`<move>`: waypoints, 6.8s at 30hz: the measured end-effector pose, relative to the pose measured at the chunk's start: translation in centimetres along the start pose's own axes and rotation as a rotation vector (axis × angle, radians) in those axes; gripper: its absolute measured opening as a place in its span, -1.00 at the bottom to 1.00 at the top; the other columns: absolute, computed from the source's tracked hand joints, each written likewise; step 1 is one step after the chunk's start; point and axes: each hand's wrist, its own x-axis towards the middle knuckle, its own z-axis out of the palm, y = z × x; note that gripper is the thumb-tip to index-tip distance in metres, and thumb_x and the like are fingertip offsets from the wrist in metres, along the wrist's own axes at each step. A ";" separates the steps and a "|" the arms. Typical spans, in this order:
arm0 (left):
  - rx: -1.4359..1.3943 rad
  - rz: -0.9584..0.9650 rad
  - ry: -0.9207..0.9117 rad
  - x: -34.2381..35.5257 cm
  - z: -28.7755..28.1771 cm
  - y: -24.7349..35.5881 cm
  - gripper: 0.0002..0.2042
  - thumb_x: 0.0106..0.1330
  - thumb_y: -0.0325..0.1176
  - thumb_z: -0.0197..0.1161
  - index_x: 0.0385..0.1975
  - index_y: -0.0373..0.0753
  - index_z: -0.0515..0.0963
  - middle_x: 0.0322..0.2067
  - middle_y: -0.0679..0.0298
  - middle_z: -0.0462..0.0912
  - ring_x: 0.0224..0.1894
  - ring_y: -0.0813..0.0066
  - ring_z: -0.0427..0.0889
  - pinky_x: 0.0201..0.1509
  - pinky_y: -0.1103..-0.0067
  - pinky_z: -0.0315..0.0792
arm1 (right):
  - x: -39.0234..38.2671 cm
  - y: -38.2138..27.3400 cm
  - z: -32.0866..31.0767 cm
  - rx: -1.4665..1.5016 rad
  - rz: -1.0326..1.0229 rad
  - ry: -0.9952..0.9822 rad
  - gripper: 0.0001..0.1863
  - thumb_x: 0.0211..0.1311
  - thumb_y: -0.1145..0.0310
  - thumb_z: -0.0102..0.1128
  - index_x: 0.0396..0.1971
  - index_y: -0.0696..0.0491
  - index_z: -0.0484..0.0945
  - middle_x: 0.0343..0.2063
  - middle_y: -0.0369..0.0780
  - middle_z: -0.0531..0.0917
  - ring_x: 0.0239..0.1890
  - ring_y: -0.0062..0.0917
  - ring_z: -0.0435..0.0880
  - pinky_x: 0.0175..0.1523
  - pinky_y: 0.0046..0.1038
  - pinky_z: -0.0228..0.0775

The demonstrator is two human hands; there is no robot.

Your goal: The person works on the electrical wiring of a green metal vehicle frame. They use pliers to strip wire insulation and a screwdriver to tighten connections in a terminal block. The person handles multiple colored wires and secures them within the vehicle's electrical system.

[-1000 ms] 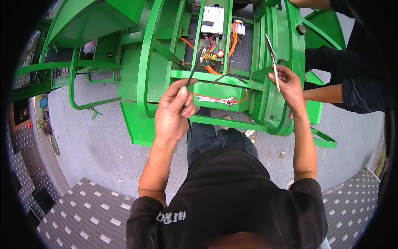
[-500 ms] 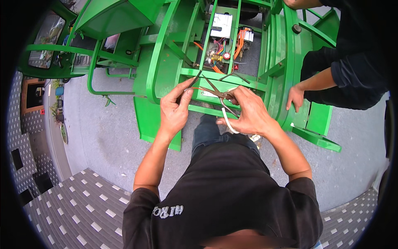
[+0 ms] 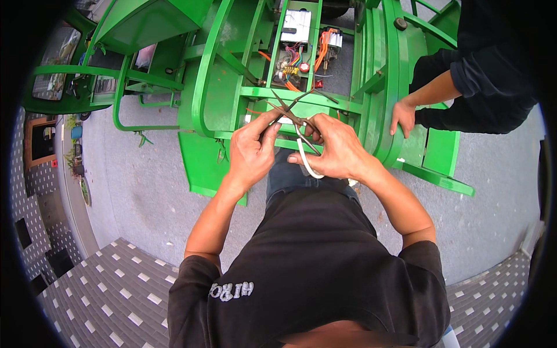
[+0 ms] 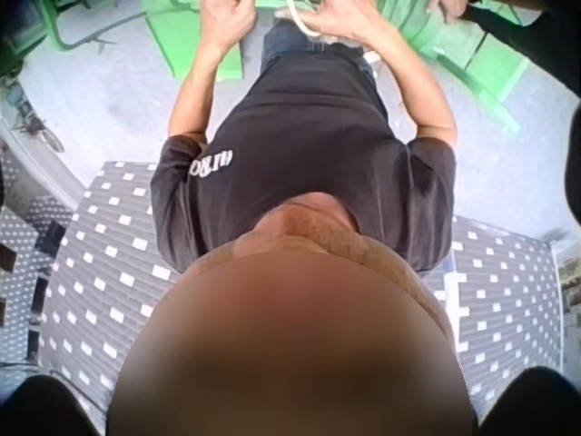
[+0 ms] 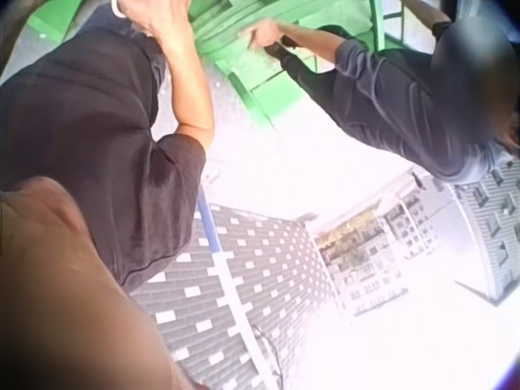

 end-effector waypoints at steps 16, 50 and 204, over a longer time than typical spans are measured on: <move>0.043 -0.054 -0.032 -1.6 1.8 -0.2 -0.83 0.34 -0.57 0.27 -0.10 -0.33 0.63 -0.39 0.05 0.69 -0.43 0.15 0.68 -0.31 0.41 0.52 | -1.0 1.8 3.2 -0.071 0.012 0.086 -0.71 0.11 0.27 0.39 -0.39 0.17 0.51 -0.44 -0.03 0.65 -0.30 -0.02 0.67 -0.17 -0.06 0.49; -0.626 -0.369 -0.110 -4.9 -0.2 -2.7 -0.88 0.41 -0.61 0.27 -0.13 -0.42 0.68 -0.43 0.40 0.65 -0.44 0.78 0.46 -0.40 0.73 0.33 | -0.6 3.4 6.7 -0.208 -0.319 0.162 -0.71 0.06 0.34 0.33 -0.34 0.16 0.41 -0.43 -0.06 0.53 -0.31 -0.08 0.61 -0.22 -0.11 0.49; -0.910 -0.515 -0.132 -6.1 -1.7 -5.3 -0.79 0.57 -0.38 0.14 0.00 -0.38 0.60 -0.50 0.29 0.58 -0.54 0.66 0.43 -0.48 0.68 0.31 | -2.5 5.6 9.1 0.255 0.572 -0.189 -0.53 0.33 -0.02 0.35 -0.26 0.18 0.61 -0.40 -0.09 0.72 -0.32 -0.30 0.68 -0.18 -0.28 0.48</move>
